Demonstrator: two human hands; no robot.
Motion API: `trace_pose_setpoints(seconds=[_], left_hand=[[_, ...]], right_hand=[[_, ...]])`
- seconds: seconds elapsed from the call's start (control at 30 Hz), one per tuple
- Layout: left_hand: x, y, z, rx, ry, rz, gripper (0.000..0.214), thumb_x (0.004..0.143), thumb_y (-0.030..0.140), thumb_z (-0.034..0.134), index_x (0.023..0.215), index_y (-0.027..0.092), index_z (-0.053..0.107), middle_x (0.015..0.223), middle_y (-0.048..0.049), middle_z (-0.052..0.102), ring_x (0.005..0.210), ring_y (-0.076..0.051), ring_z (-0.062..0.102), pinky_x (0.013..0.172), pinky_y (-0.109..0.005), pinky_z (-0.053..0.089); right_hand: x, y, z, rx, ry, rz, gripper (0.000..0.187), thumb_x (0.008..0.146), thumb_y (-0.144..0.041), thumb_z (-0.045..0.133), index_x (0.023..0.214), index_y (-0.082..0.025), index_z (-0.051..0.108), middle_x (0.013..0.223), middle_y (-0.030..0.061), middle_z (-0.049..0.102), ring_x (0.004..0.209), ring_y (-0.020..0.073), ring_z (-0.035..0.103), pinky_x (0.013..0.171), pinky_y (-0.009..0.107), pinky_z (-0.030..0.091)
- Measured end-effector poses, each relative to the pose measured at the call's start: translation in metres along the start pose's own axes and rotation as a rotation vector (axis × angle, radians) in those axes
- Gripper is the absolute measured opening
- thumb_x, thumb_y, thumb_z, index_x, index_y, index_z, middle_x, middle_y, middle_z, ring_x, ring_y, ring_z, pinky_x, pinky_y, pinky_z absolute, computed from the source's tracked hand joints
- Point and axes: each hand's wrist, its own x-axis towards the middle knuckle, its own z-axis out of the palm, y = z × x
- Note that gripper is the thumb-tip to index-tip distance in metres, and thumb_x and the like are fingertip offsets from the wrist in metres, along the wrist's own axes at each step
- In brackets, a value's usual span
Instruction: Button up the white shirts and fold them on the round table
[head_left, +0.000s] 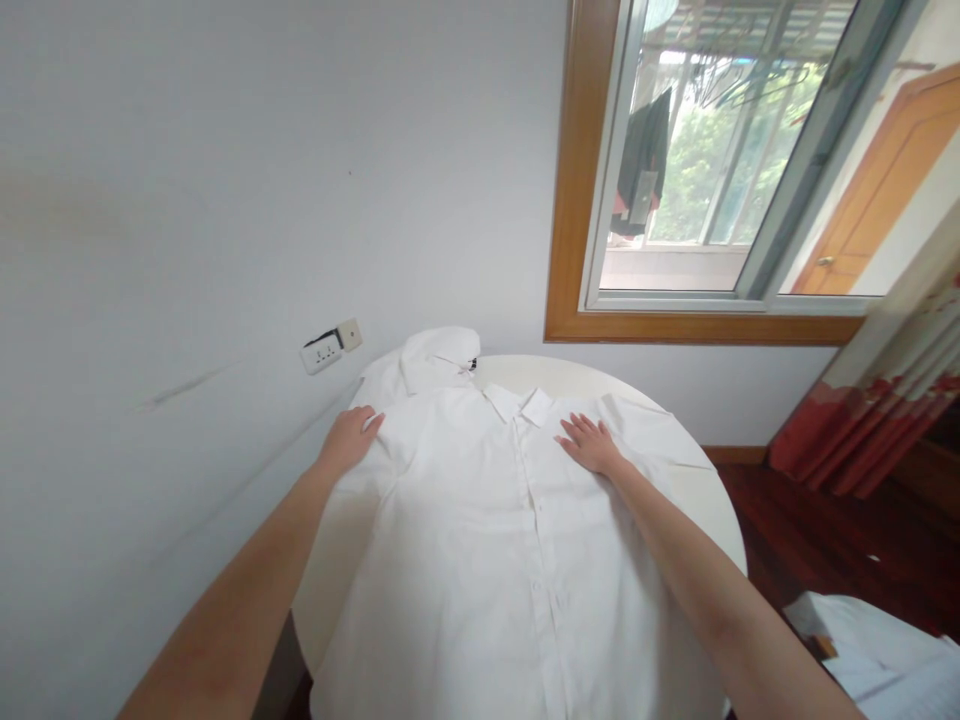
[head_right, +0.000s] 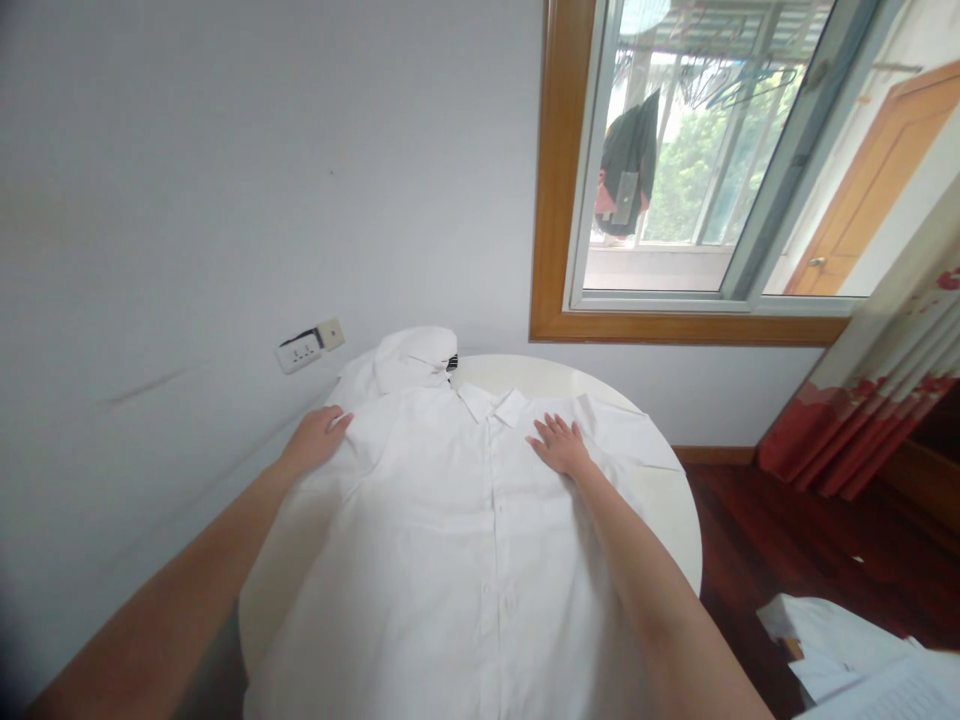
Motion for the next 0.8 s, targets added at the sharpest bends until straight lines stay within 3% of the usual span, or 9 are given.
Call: trace_pose_setpoints(seconds=[0.13, 0.27, 0.33, 0.43, 0.5, 0.6, 0.7, 0.8], left_hand=[[-0.023, -0.017, -0.017, -0.015, -0.065, -0.105, 0.045, 0.089, 0.051, 0.022, 0.097, 0.021, 0.054, 0.08, -0.0036, 0.062, 0.076, -0.02, 0.056, 0.067, -0.027, 0.039], [-0.04, -0.013, -0.029, 0.146, -0.089, -0.147, 0.045, 0.087, 0.049, 0.029, 0.104, 0.018, 0.057, 0.088, -0.01, 0.064, 0.083, -0.027, 0.058, 0.071, -0.034, 0.042], [-0.049, 0.008, -0.034, 0.176, 0.025, -0.065, 0.043, 0.087, 0.043, 0.034, 0.111, 0.016, 0.057, 0.103, -0.0141, 0.062, 0.098, -0.03, 0.055, 0.082, -0.041, 0.042], [-0.079, 0.062, -0.043, 0.057, 0.174, 0.204, 0.044, 0.088, 0.038, 0.036, 0.123, 0.017, 0.053, 0.126, -0.0139, 0.053, 0.119, -0.028, 0.044, 0.102, -0.044, 0.031], [-0.115, 0.102, -0.047, -0.075, 0.103, 0.427, 0.042, 0.09, 0.039, 0.035, 0.124, 0.021, 0.053, 0.131, -0.0096, 0.051, 0.122, -0.023, 0.043, 0.106, -0.04, 0.029], [-0.178, 0.145, -0.047, -0.182, -0.088, 0.642, 0.042, 0.091, 0.043, 0.036, 0.129, 0.03, 0.049, 0.137, -0.0033, 0.047, 0.128, -0.021, 0.039, 0.109, -0.041, 0.026], [-0.225, 0.161, -0.042, -0.192, -0.203, 0.708, 0.066, 0.081, 0.06, 0.046, 0.14, 0.035, 0.033, 0.147, -0.0053, 0.032, 0.135, -0.03, 0.027, 0.108, -0.052, 0.023], [-0.247, 0.161, -0.04, -0.194, -0.245, 0.723, 0.082, 0.073, 0.069, 0.048, 0.143, 0.034, 0.023, 0.15, -0.0088, 0.024, 0.137, -0.035, 0.021, 0.107, -0.059, 0.019]], right_hand=[[-0.013, -0.001, -0.001, 0.004, -0.021, -0.029, 0.064, 0.09, -0.061, 0.015, 0.143, -0.027, 0.028, 0.152, 0.0029, 0.018, 0.14, 0.0213, 0.011, 0.11, 0.047, 0.009], [-0.027, -0.004, -0.003, 0.003, 0.001, -0.066, 0.062, 0.09, -0.06, 0.019, 0.142, -0.028, 0.03, 0.152, 0.0033, 0.02, 0.139, 0.0219, 0.014, 0.11, 0.047, 0.011], [-0.031, -0.008, -0.007, -0.012, 0.026, -0.051, 0.06, 0.091, -0.058, 0.022, 0.142, -0.027, 0.031, 0.151, 0.0044, 0.021, 0.139, 0.0235, 0.015, 0.109, 0.049, 0.013], [-0.038, -0.016, -0.019, -0.053, 0.126, -0.053, 0.054, 0.092, -0.05, 0.028, 0.142, -0.028, 0.031, 0.152, 0.0044, 0.02, 0.139, 0.0246, 0.013, 0.109, 0.052, 0.01], [-0.048, -0.023, -0.026, -0.064, 0.133, -0.098, 0.051, 0.093, -0.045, 0.029, 0.141, -0.03, 0.032, 0.151, 0.0032, 0.022, 0.139, 0.0237, 0.013, 0.11, 0.051, 0.01], [-0.07, -0.034, -0.03, -0.025, 0.004, -0.145, 0.051, 0.093, -0.049, 0.027, 0.141, -0.033, 0.032, 0.151, 0.0017, 0.024, 0.139, 0.0258, 0.015, 0.107, 0.054, 0.015], [-0.092, -0.044, -0.024, 0.015, -0.113, -0.12, 0.062, 0.088, -0.063, 0.023, 0.143, -0.033, 0.028, 0.152, 0.0034, 0.019, 0.139, 0.0302, 0.013, 0.104, 0.06, 0.017], [-0.103, -0.051, -0.017, 0.004, -0.073, -0.076, 0.066, 0.087, -0.066, 0.018, 0.143, -0.031, 0.026, 0.153, 0.0047, 0.015, 0.14, 0.0302, 0.009, 0.105, 0.062, 0.01]])
